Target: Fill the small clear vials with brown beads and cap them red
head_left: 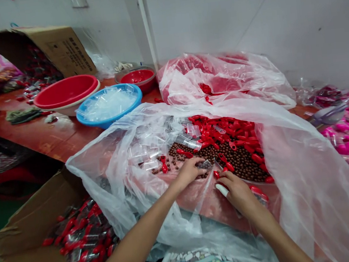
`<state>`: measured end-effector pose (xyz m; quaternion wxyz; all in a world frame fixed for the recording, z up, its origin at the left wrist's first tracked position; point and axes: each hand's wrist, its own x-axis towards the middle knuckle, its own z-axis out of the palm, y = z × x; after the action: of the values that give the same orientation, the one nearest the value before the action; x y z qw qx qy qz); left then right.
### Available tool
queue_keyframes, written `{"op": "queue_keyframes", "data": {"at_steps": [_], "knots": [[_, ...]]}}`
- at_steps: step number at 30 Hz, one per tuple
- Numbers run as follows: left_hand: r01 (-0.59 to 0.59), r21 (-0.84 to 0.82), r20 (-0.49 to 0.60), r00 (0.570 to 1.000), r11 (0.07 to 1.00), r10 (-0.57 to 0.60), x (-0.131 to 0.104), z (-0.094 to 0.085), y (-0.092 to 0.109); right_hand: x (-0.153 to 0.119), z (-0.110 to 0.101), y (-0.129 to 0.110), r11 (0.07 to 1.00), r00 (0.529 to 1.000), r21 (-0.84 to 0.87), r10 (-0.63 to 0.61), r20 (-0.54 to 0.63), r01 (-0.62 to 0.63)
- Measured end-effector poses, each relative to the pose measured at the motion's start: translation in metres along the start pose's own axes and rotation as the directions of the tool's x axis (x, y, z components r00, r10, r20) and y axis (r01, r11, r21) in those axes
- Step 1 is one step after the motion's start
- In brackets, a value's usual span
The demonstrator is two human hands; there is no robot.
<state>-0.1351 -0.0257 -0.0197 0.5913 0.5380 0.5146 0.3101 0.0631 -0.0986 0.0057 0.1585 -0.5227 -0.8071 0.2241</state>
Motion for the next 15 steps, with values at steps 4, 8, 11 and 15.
{"op": "queue_keyframes", "data": {"at_steps": [4,8,11,15], "knots": [[0.076,-0.115,0.031,0.997,0.990,-0.073,0.000,0.000,0.000,-0.001,0.001,0.001,0.996,0.999,0.078,0.044,-0.032,-0.041],[0.136,-0.249,0.064,0.990,0.959,-0.124,-0.001,0.000,0.001,0.000,0.002,0.001,0.975,0.977,0.189,0.146,-0.156,-0.116],[0.138,-0.334,0.048,0.990,0.932,-0.130,-0.005,-0.002,0.003,0.002,0.003,0.003,0.924,0.951,0.359,0.222,-0.214,-0.135],[0.138,-0.401,0.040,0.990,0.906,-0.133,-0.018,-0.007,0.014,0.004,0.000,0.000,0.695,0.921,0.689,0.374,-0.104,-0.205]]}}
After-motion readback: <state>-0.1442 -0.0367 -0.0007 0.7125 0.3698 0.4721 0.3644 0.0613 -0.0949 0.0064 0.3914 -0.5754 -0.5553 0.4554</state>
